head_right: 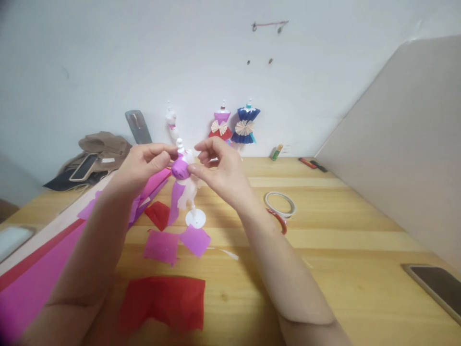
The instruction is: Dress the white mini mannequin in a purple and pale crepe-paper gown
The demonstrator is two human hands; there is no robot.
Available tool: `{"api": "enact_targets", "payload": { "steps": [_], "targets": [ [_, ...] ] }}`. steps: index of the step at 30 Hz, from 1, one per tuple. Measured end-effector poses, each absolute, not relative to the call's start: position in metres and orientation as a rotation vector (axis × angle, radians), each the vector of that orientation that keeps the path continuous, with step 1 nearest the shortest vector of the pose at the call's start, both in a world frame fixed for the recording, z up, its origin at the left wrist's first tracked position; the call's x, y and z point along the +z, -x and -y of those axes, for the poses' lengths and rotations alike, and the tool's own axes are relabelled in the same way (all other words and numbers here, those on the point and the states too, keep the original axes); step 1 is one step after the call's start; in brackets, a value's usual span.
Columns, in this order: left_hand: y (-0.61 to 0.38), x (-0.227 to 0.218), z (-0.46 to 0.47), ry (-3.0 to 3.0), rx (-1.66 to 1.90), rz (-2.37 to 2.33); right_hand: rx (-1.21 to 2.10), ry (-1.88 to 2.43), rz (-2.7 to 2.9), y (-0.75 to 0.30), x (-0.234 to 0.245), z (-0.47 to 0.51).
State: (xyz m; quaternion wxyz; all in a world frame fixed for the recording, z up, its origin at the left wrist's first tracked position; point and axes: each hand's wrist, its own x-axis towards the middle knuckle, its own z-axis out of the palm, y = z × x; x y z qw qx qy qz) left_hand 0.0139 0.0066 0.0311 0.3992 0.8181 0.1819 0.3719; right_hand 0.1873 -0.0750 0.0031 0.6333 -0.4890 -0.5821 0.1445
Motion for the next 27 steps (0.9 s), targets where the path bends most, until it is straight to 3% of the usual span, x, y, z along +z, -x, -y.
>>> {"api": "enact_targets", "payload": {
  "steps": [7,27],
  "targets": [
    [-0.014,0.037,0.002,-2.007,0.933,-0.533,0.485,1.098,1.430,-0.183,0.005,0.076],
    [-0.009,0.042,0.005,-2.246,1.153,-0.588,0.290,1.120,1.347,-0.173,0.011,0.084]
  ]
}}
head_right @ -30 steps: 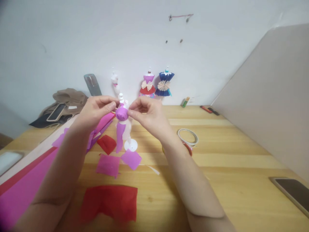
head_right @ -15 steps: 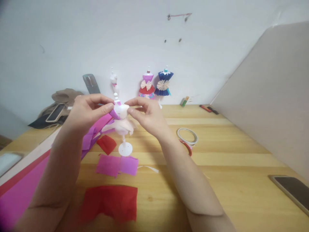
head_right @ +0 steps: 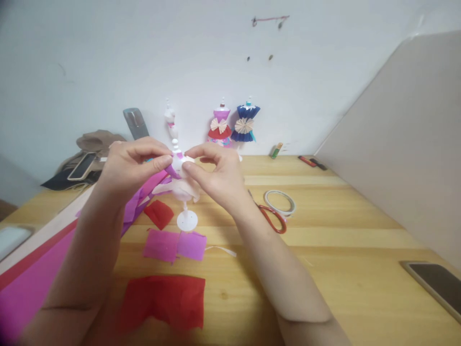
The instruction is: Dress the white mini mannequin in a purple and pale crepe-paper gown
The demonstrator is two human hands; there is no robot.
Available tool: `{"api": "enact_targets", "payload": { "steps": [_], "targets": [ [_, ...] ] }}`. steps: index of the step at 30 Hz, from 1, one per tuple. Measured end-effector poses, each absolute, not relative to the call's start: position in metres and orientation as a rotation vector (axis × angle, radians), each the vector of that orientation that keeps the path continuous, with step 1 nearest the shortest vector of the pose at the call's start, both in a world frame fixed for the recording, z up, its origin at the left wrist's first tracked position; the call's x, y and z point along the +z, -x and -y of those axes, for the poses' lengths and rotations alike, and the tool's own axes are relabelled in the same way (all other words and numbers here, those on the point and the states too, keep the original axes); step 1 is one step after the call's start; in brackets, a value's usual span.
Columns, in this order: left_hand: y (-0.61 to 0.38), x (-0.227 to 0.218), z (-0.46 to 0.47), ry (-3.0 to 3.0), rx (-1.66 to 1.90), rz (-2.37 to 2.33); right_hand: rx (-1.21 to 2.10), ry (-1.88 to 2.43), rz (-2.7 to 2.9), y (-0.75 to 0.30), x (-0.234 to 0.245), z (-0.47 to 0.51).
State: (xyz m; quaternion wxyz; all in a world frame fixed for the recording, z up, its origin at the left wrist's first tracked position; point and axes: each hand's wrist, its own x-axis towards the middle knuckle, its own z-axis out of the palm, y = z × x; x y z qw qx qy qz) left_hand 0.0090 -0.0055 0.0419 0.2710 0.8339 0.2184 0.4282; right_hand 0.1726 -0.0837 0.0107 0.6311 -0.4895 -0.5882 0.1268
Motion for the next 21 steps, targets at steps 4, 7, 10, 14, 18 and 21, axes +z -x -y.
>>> {"api": "enact_targets", "payload": {
  "steps": [4,7,10,14,18,21],
  "targets": [
    [-0.010,0.041,0.007,-2.257,1.163,-0.571,0.262,1.127,1.338,-0.167,0.011,0.085],
    [-0.011,0.041,0.006,-2.253,1.153,-0.550,0.249,1.124,1.323,-0.165,0.011,0.085],
    [-0.009,0.042,0.005,-2.233,1.125,-0.542,0.247,1.102,1.343,-0.168,0.012,0.088],
    [-0.007,0.043,0.002,-2.186,1.102,-0.566,0.298,1.088,1.354,-0.175,0.015,0.092],
    [-0.008,0.042,0.001,-2.164,1.100,-0.567,0.285,1.095,1.334,-0.177,0.014,0.090],
    [-0.010,0.041,0.002,-2.170,1.103,-0.540,0.301,1.086,1.312,-0.175,0.013,0.088]
  ]
}}
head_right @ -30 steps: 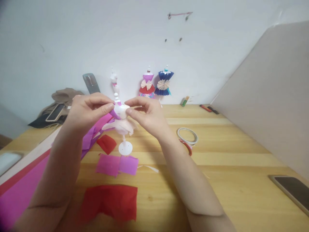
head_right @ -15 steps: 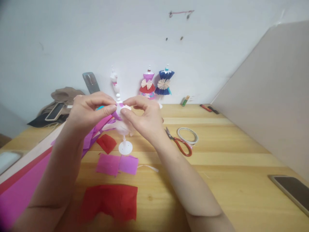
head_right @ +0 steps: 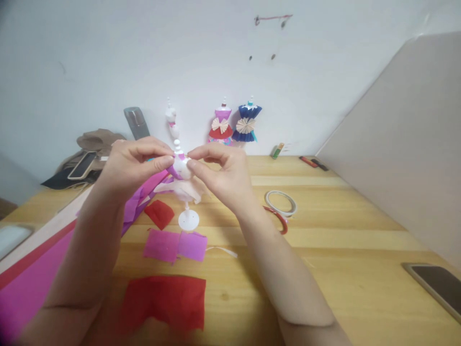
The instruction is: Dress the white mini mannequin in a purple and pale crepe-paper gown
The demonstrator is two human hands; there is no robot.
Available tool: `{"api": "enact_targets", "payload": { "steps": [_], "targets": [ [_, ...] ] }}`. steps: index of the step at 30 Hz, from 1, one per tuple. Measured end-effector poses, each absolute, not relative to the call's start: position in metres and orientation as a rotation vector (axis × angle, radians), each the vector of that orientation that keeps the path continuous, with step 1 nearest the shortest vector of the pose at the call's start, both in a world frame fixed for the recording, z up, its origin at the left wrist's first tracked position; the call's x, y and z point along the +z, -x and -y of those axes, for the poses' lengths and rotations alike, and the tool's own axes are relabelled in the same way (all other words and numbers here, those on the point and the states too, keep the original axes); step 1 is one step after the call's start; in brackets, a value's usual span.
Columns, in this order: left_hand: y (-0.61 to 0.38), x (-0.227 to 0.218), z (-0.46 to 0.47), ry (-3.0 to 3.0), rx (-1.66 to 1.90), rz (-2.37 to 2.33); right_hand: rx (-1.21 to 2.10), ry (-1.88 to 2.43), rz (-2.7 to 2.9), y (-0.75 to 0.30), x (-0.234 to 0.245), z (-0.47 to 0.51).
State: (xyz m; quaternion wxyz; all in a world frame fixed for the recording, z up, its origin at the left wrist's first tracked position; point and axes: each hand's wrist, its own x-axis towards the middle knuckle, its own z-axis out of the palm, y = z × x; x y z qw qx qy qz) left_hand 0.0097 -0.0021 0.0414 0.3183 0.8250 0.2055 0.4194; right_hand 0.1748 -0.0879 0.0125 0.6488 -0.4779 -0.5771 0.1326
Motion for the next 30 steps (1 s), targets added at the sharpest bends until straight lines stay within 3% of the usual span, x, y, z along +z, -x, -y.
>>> {"api": "enact_targets", "payload": {
  "steps": [30],
  "targets": [
    [-0.012,0.040,0.004,-2.280,1.141,-0.500,0.186,1.093,1.307,-0.166,0.013,0.089]
  ]
}}
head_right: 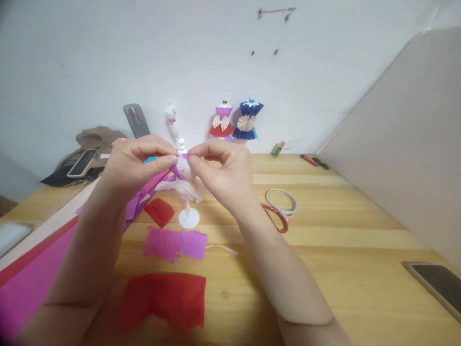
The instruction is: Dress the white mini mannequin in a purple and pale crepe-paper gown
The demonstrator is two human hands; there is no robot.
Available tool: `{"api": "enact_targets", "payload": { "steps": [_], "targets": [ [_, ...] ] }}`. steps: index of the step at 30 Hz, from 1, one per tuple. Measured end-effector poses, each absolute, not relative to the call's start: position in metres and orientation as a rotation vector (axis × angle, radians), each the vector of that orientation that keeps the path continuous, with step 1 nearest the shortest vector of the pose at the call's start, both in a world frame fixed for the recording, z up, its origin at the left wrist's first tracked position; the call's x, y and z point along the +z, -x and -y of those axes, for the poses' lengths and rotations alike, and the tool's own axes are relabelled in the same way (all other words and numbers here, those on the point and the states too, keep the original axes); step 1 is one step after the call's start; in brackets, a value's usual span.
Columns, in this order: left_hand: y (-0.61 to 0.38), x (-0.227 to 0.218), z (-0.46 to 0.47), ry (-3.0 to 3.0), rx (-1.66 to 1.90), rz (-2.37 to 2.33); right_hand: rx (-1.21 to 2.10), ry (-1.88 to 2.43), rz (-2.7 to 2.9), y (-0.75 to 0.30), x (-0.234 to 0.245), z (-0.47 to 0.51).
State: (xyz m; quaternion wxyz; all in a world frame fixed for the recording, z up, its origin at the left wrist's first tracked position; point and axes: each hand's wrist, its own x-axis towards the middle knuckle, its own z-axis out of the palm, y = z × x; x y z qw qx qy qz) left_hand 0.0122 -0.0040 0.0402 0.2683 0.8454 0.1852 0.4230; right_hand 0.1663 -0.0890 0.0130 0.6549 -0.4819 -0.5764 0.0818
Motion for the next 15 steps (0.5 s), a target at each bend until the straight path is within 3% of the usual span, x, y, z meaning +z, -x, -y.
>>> {"api": "enact_targets", "payload": {
  "steps": [15],
  "targets": [
    [-0.012,0.039,0.000,-2.247,1.110,-0.484,0.227,1.127,1.333,-0.175,0.017,0.092]
  ]
}}
